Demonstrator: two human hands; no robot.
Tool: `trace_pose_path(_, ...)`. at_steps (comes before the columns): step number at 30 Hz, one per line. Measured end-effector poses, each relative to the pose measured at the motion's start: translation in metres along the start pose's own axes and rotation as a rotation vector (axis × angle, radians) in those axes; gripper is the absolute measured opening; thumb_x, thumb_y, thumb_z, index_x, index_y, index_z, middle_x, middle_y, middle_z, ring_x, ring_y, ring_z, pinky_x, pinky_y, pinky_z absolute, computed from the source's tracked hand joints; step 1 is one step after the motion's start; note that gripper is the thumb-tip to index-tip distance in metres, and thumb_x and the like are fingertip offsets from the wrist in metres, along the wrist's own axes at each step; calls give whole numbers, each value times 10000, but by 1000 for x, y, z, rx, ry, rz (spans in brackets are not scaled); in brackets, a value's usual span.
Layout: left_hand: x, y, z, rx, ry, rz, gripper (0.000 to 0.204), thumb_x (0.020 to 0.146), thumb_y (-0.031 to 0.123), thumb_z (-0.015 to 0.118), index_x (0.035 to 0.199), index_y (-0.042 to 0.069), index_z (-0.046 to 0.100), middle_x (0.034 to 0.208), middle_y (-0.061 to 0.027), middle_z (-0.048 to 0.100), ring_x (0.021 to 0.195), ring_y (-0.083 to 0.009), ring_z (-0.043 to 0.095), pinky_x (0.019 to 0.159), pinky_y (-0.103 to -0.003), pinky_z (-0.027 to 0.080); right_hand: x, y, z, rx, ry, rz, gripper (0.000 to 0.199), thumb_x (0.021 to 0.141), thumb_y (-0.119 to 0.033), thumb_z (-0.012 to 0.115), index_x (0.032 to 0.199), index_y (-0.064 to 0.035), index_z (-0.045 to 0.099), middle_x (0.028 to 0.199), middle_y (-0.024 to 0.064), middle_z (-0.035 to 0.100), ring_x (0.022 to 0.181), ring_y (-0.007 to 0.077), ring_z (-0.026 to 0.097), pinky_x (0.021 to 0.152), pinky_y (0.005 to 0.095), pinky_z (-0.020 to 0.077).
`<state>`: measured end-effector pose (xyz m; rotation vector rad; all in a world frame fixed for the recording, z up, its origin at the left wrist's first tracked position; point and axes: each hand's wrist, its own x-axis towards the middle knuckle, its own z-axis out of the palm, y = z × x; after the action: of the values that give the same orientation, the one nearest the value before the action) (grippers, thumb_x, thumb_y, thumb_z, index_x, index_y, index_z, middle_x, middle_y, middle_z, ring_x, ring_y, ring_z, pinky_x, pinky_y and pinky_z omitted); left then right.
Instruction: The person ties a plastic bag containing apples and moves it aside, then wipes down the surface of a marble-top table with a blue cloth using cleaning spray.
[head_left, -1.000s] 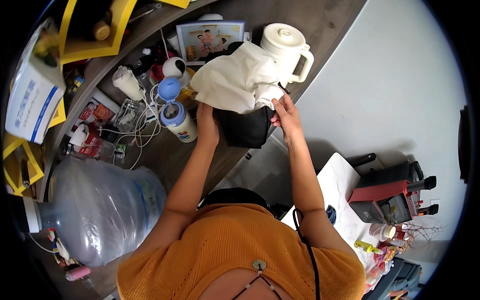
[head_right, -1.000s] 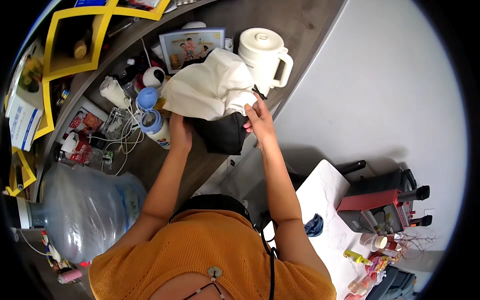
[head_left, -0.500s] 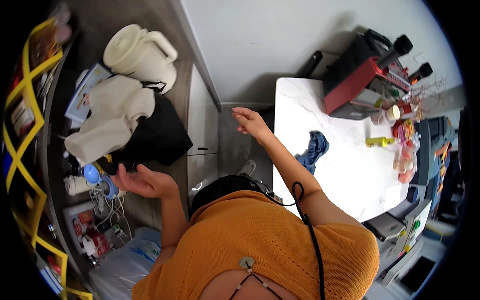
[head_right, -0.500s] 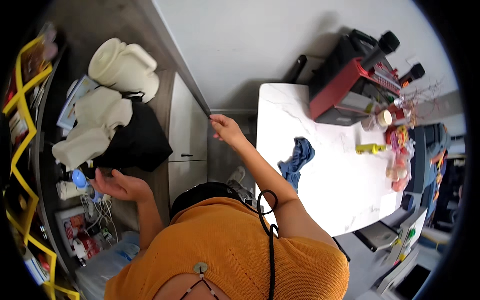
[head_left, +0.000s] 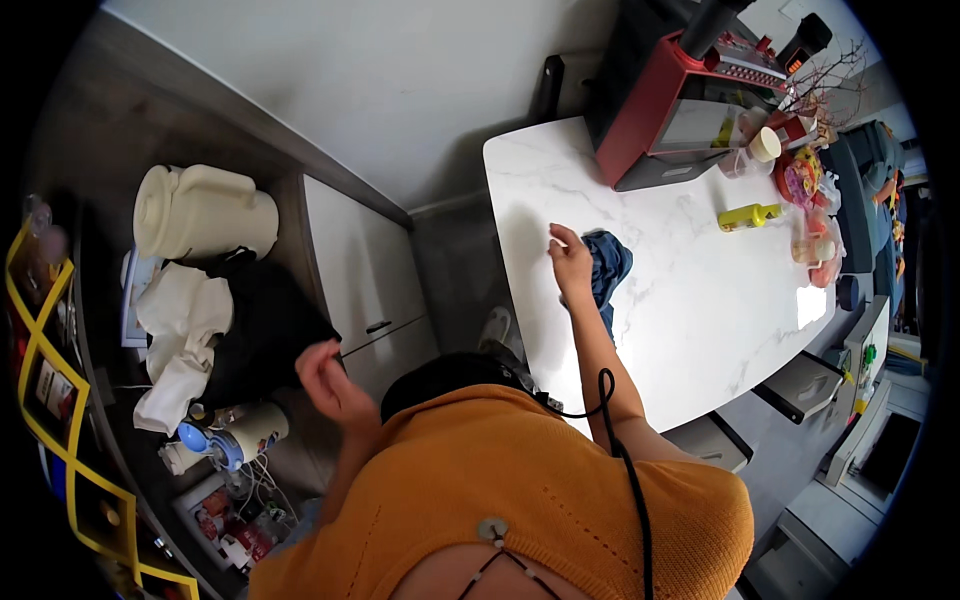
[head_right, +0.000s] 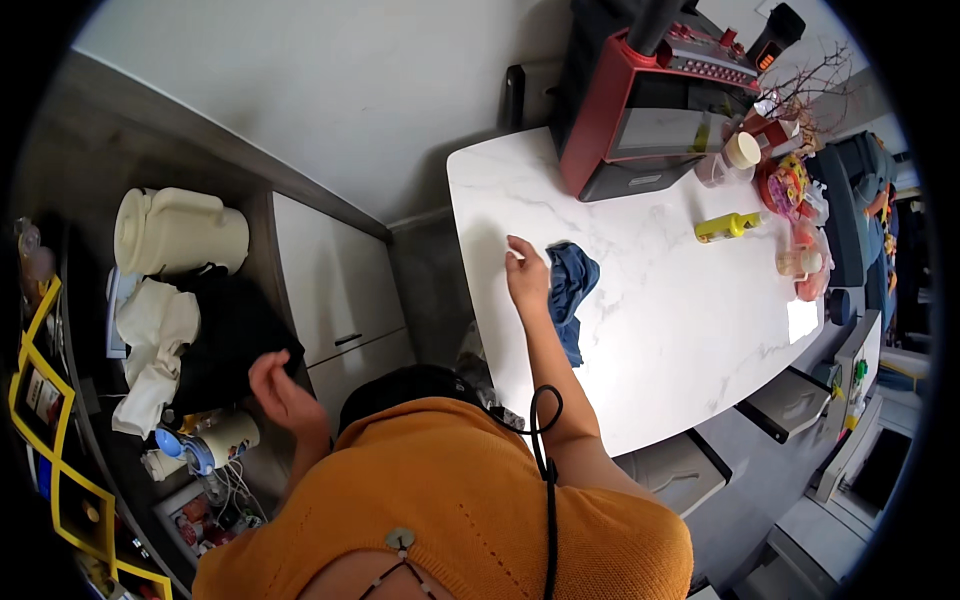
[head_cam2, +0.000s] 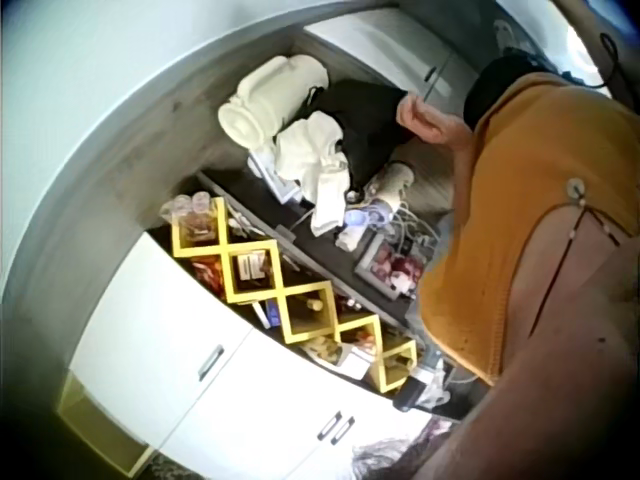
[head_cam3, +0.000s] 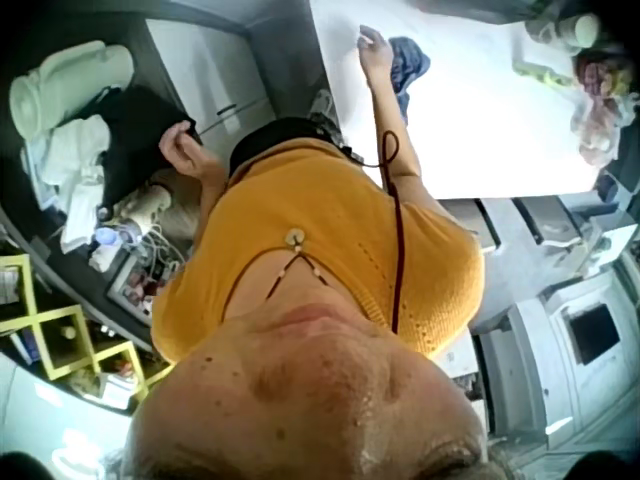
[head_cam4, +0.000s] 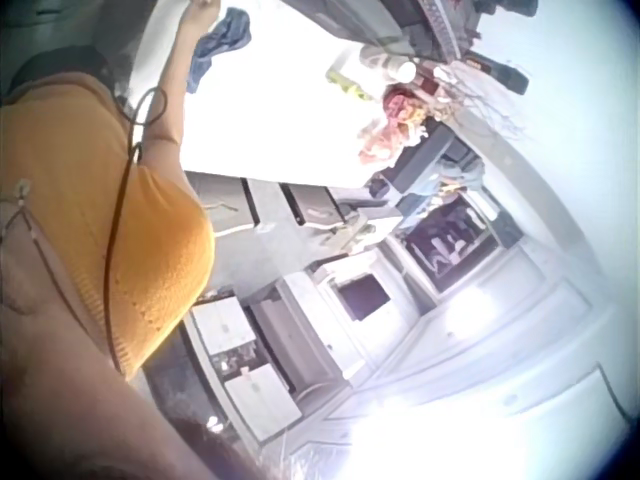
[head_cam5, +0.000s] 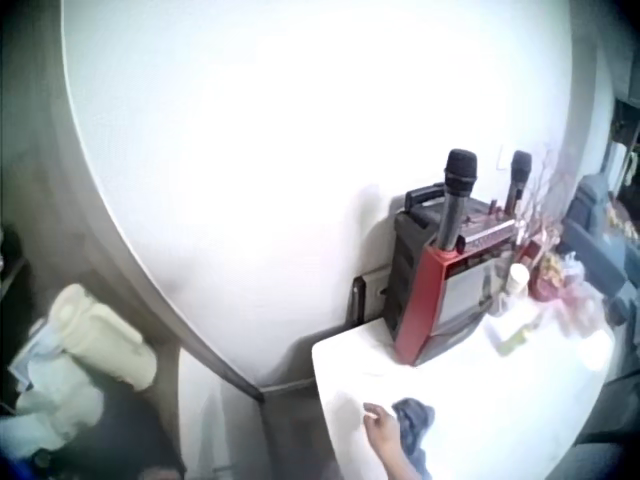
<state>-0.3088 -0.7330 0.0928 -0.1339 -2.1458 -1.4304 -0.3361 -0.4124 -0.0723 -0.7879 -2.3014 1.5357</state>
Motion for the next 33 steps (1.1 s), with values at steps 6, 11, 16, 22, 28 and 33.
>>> trace_pose_path(6,29,-21,69,-325,-173,-323,186,904,59,427,1072,12,492,919,-54,519,817,-124,510,790,-265,426,-10,-4,-48,-328,164,-342,250,769,-20,538,1009,-65,588,1071,103,586,980,283,534,854,356,423)
trace_pose_path(11,26,-34,130,-415,-438,-382,189,910,91,442,1076,20,499,914,-48,526,808,-116,517,765,-254,438,-36,30,-80,-440,177,-335,395,783,-36,534,1176,-59,498,1284,153,422,1138,318,436,944,361,371)
trace_pose_path(16,16,-66,190,-450,-592,-498,172,891,36,425,1032,13,523,883,-51,538,756,-104,525,722,-238,443,-53,51,-85,-475,44,-270,552,777,-111,573,1285,-35,372,1379,182,279,1250,340,309,1012,368,305)
trace_pose_path(22,25,-94,241,-435,-648,-510,156,890,49,428,997,20,538,857,-45,553,720,-103,532,684,-237,451,-39,60,-86,-612,68,-276,590,796,-199,553,1308,-17,324,1382,205,259,1256,372,281,1026,408,269)
trace_pose_path(28,55,-138,274,-395,-730,-511,150,882,38,434,980,20,547,823,-40,563,687,-103,538,655,-231,455,-54,62,-37,-718,126,-195,592,821,-221,495,1310,38,284,1380,236,239,1253,412,256,1022,481,225)
trace_pose_path(33,99,-168,295,-445,-740,-528,150,881,36,437,978,24,550,835,-42,561,697,-101,534,666,-230,461,-34,27,8,-891,53,-34,645,792,-252,526,1293,70,281,1370,267,222,1269,403,217,1036,482,182)
